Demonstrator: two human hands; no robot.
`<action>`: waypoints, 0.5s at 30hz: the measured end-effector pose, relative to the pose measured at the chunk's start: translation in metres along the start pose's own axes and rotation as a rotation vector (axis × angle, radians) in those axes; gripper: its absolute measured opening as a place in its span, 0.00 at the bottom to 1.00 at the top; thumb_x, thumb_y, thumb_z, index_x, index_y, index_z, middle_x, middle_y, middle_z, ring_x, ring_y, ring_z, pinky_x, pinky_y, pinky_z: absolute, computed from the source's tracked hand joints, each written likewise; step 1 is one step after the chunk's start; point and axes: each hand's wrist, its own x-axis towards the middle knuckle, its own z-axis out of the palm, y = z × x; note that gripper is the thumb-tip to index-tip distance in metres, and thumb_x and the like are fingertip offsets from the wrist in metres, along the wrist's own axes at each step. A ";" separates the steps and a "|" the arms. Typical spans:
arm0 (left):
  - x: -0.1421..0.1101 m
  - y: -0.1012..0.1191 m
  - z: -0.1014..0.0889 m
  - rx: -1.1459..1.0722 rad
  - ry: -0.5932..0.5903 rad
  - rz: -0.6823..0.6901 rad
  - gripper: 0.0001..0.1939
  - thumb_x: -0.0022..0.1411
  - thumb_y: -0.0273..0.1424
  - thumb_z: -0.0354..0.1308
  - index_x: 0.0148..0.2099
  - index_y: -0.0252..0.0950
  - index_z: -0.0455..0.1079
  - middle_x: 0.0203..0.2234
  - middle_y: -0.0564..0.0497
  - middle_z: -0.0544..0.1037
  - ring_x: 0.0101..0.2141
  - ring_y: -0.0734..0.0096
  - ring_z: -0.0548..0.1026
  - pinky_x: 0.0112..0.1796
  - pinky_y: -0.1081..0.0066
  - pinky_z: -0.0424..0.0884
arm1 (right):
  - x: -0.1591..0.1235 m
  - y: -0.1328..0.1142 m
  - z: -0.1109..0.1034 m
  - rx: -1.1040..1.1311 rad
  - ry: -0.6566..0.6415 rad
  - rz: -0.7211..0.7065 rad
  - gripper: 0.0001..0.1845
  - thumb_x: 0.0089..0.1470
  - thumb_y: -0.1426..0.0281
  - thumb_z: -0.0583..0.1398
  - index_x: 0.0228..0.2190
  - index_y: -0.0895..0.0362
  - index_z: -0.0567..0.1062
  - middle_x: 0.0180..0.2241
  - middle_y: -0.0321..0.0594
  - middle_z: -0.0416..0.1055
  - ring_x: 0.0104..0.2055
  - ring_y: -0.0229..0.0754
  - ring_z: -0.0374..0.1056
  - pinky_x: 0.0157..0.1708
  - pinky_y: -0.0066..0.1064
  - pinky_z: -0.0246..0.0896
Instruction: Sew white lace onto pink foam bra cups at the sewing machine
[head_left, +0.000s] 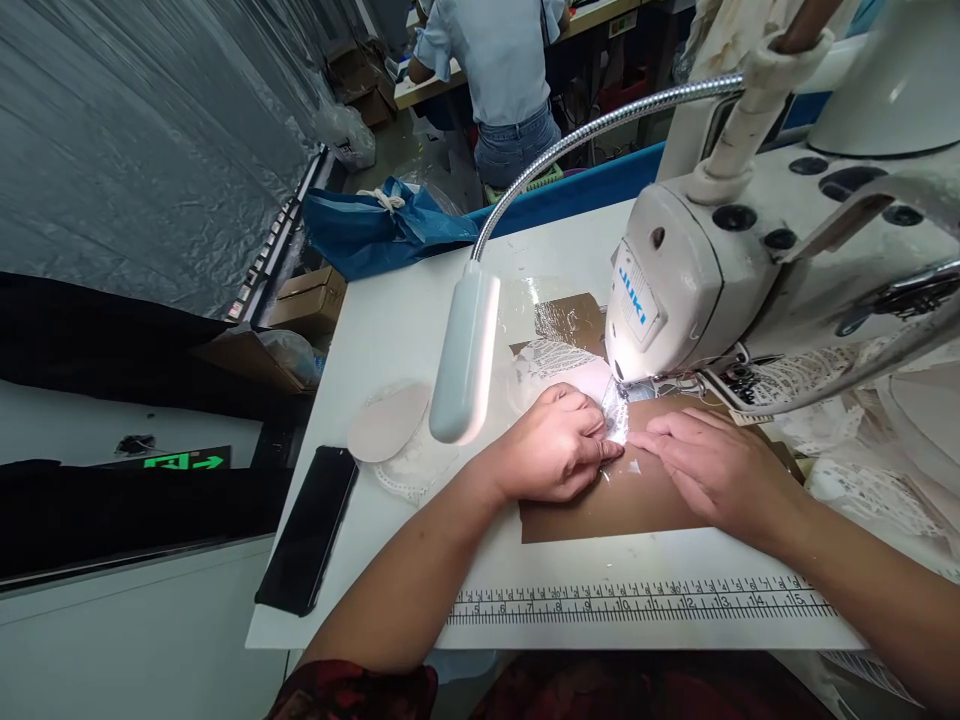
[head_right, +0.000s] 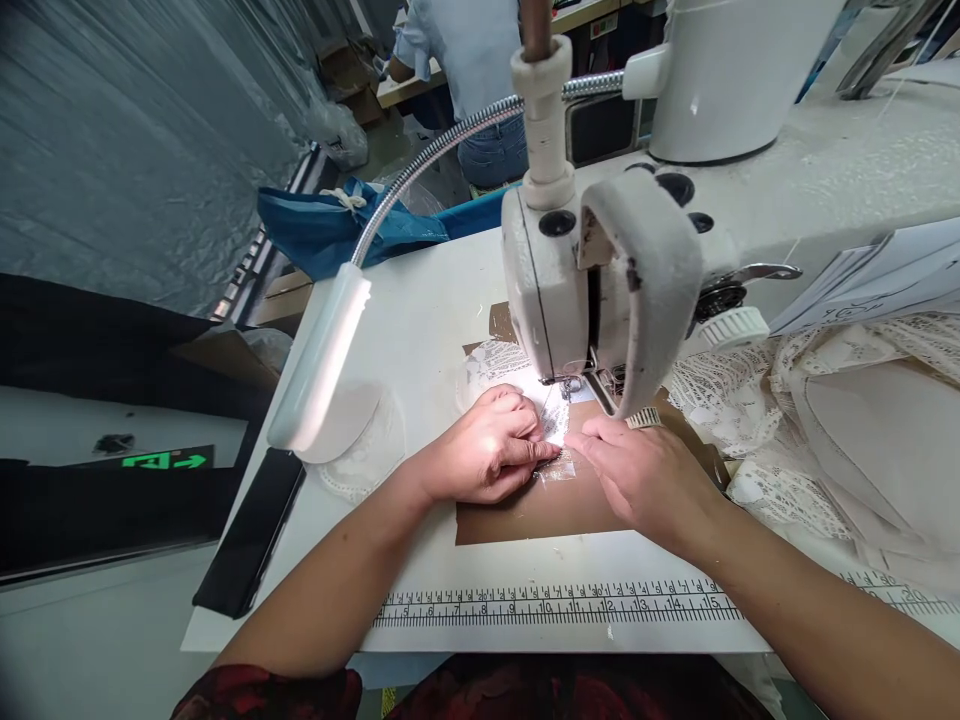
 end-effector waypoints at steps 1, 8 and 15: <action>0.000 0.000 0.000 -0.001 0.003 0.000 0.15 0.64 0.31 0.52 0.48 0.40 0.76 0.32 0.47 0.75 0.38 0.64 0.69 0.48 0.59 0.62 | 0.000 0.000 0.000 0.007 0.019 0.008 0.21 0.56 0.80 0.51 0.47 0.56 0.76 0.40 0.43 0.74 0.37 0.41 0.65 0.34 0.32 0.56; 0.003 0.001 0.000 -0.034 0.018 -0.065 0.16 0.62 0.28 0.52 0.50 0.37 0.74 0.45 0.45 0.77 0.46 0.61 0.70 0.50 0.59 0.65 | 0.005 -0.007 0.000 -0.078 -0.074 0.006 0.20 0.56 0.80 0.51 0.43 0.56 0.77 0.32 0.42 0.71 0.33 0.41 0.62 0.34 0.33 0.54; 0.007 0.006 0.003 0.068 0.045 -0.154 0.19 0.69 0.35 0.47 0.54 0.33 0.72 0.54 0.43 0.74 0.45 0.59 0.71 0.46 0.58 0.67 | 0.004 -0.007 -0.003 -0.133 -0.034 -0.011 0.19 0.54 0.82 0.52 0.42 0.58 0.77 0.30 0.40 0.70 0.32 0.41 0.60 0.34 0.33 0.52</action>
